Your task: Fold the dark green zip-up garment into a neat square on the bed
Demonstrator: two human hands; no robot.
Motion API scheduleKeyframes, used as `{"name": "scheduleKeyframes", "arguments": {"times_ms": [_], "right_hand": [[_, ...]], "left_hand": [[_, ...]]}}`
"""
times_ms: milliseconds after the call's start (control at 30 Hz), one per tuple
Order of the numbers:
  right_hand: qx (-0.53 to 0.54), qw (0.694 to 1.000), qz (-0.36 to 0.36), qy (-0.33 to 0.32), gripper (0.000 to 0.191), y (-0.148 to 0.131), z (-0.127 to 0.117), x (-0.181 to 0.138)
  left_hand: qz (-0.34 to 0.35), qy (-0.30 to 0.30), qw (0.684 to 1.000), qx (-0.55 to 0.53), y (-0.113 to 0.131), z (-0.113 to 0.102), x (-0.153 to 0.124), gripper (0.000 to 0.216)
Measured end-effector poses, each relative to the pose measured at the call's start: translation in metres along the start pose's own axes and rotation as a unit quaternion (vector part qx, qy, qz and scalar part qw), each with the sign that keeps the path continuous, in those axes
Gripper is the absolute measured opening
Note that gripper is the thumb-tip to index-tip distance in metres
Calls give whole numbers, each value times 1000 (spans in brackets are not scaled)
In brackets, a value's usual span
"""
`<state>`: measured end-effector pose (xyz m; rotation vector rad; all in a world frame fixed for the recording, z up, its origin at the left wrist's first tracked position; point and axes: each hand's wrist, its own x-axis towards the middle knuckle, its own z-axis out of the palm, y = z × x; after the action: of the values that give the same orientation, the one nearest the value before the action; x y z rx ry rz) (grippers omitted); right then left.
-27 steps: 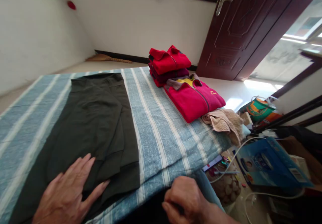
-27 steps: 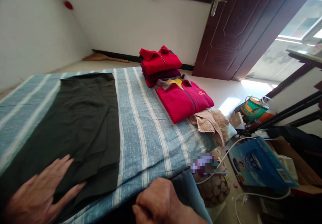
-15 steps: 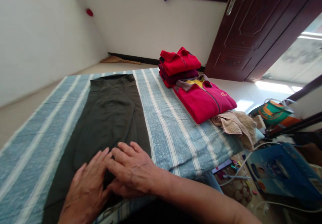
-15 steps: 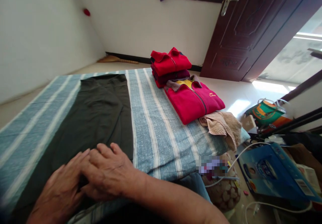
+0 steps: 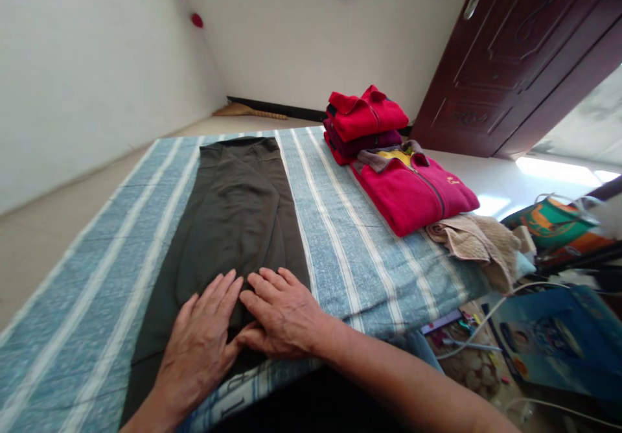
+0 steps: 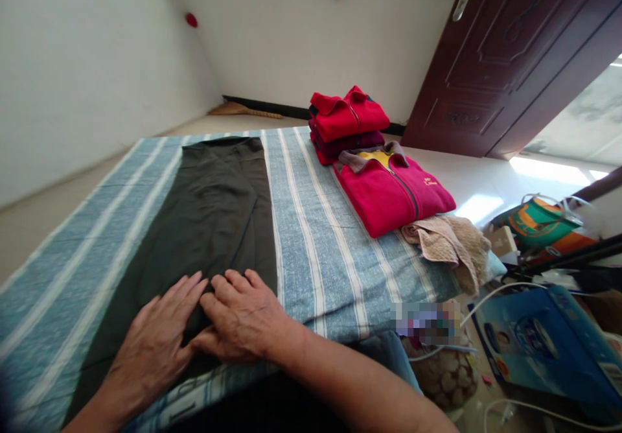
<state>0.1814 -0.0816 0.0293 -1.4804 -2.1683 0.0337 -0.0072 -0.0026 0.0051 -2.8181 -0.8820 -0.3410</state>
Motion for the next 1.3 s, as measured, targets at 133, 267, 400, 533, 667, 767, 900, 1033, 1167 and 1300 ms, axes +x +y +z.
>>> {"name": "scheduleKeyframes", "arguments": {"times_ms": [133,267,400,533,667,767,900,1033,1167,1300], "right_hand": [[2,1000,-1,-2,47,1,0,0],[3,1000,2,-4,46,1,-2,0],[0,1000,4,-4,44,1,-2,-1],[2,1000,4,-13,42,0,-3,-2],[0,1000,4,-21,41,0,-5,-2],[-5,1000,4,-23,40,-1,-6,-2],[-10,1000,3,-29,41,-2,-6,-2],[-9,1000,4,-24,43,-2,-6,-3],[11,999,3,-31,57,-3,-8,-7],[23,998,-24,-54,68,-4,-14,-14]], "left_hand": [[18,11,1000,-7,-3,1,-1,67],[30,37,999,-22,-5,-2,-3,65],[34,60,997,-34,-2,-9,-8,58],[32,66,996,-52,0,-13,-15,55],[39,66,995,-57,-1,-10,-19,57],[41,71,995,-56,-2,-7,-20,60],[41,70,995,-59,-2,-7,-20,61],[44,68,995,-63,-2,-9,-20,61],[53,71,994,-68,-3,-10,-20,66],[56,71,993,-80,-3,-14,-23,69]]}}
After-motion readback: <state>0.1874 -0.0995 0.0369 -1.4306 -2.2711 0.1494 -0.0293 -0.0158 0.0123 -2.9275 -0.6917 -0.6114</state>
